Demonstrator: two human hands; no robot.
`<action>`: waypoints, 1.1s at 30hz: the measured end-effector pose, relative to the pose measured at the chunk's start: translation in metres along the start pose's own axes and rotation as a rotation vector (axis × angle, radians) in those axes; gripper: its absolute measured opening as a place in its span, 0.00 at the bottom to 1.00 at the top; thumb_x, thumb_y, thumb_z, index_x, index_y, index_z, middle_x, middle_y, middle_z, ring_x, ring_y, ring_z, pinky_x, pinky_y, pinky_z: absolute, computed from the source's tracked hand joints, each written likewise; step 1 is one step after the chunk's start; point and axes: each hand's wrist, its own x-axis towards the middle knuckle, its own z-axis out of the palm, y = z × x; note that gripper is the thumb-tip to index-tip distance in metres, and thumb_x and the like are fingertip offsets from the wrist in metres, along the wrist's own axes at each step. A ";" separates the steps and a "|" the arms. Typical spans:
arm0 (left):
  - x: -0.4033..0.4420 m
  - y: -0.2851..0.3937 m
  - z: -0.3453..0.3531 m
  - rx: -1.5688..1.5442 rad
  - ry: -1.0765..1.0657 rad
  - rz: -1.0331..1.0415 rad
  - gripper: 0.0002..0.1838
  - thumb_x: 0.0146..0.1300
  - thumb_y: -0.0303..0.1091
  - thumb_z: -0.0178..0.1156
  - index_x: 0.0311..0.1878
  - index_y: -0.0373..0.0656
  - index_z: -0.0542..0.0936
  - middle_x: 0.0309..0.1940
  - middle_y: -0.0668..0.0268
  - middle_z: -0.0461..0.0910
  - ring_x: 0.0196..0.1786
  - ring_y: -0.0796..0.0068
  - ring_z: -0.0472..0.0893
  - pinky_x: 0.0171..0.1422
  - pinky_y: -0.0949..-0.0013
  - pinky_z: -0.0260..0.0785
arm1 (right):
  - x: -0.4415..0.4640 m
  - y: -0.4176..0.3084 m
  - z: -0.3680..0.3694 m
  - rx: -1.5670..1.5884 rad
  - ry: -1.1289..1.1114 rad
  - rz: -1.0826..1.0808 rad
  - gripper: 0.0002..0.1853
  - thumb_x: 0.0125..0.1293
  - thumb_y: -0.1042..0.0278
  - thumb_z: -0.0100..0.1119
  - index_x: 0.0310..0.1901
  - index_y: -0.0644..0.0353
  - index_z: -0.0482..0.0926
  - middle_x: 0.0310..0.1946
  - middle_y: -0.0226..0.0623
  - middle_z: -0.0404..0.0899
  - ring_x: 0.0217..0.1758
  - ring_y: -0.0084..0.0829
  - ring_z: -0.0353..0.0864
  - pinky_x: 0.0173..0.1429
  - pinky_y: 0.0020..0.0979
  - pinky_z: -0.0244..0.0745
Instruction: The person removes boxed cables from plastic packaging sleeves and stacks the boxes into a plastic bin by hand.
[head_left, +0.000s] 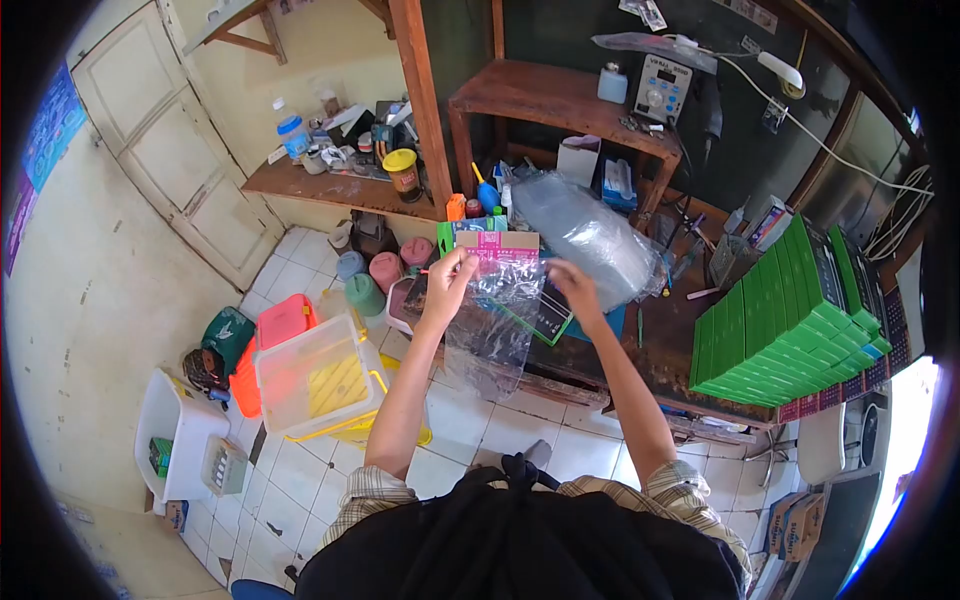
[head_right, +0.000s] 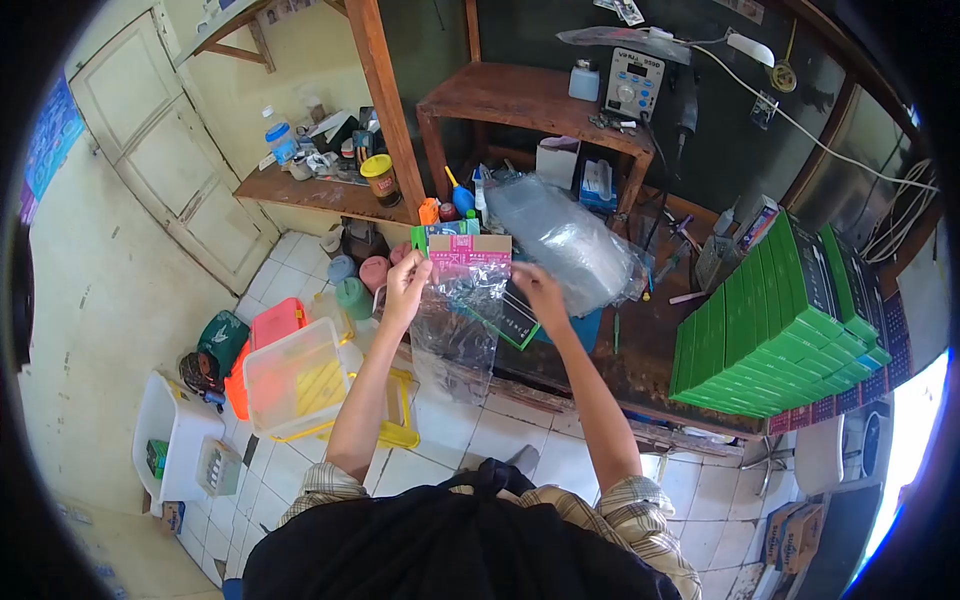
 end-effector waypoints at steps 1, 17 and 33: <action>0.000 0.001 -0.004 0.190 -0.030 0.032 0.14 0.63 0.33 0.53 0.23 0.38 0.66 0.21 0.68 0.63 0.29 0.80 0.67 0.35 0.77 0.57 | -0.004 0.013 0.002 0.002 -0.002 -0.009 0.17 0.61 0.57 0.56 0.45 0.60 0.76 0.41 0.38 0.71 0.45 0.30 0.71 0.51 0.29 0.67; 0.030 0.027 0.013 0.574 -0.151 0.299 0.06 0.59 0.29 0.53 0.30 0.36 0.70 0.27 0.59 0.66 0.36 0.60 0.68 0.42 0.66 0.61 | -0.022 0.009 0.021 -1.002 -0.153 0.112 0.49 0.37 0.47 0.72 0.60 0.54 0.56 0.51 0.47 0.63 0.56 0.51 0.62 0.52 0.56 0.59; 0.063 0.050 0.041 0.596 -0.308 0.539 0.07 0.53 0.27 0.60 0.31 0.38 0.71 0.25 0.63 0.62 0.30 0.64 0.67 0.33 0.66 0.59 | -0.026 -0.089 -0.075 0.388 0.127 0.150 0.21 0.62 0.62 0.54 0.53 0.63 0.67 0.48 0.39 0.73 0.54 0.34 0.70 0.56 0.37 0.64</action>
